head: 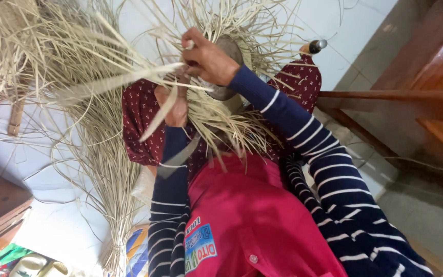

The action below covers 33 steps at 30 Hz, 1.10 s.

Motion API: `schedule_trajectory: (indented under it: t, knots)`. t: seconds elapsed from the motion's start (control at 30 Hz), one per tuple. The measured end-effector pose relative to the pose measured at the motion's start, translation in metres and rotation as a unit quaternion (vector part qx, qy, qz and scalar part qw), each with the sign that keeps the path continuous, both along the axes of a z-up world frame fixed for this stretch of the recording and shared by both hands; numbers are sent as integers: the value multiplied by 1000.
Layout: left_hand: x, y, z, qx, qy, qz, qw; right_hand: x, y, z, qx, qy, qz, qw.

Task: The person sits on the floor and weaves dried straw strands into a circular base, repeatedly pulling and tucking fibers to build up the structure. The hands work continuously to interlace the straw, forming a tight woven pattern.

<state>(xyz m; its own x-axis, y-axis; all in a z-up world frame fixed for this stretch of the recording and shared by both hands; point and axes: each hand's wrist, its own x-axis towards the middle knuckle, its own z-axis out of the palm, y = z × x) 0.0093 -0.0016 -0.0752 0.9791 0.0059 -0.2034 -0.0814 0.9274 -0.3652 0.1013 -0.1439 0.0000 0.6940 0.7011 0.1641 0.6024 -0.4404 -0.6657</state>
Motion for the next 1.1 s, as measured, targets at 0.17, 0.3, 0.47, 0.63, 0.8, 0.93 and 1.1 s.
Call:
schedule_trajectory:
  t: [0.17, 0.3, 0.47, 0.63, 0.8, 0.93, 1.1]
  knots:
    - [17, 10, -18, 536, 61, -88, 837, -22, -14, -62, 270, -20, 36, 962]
    - [17, -1, 49, 839, -101, -40, 534, -30, -21, 11, 32, -52, 61, 996]
    - [14, -14, 58, 886, 227, -150, 376, -1, 13, 10, -29, -144, -146, 978]
    - [17, -12, 0, 855, 149, -55, 493, 12, 22, 4, -301, -200, -113, 925]
    - [14, -9, 48, 895, 200, -97, 387, -12, 3, 0, -374, -177, -60, 908]
    - [12, -8, 83, 799, 197, -147, 549, -50, -2, 7, -225, -74, -162, 958]
    - [21, -7, 67, 759, 252, -214, 561, -71, -3, -13, -146, -50, -213, 965]
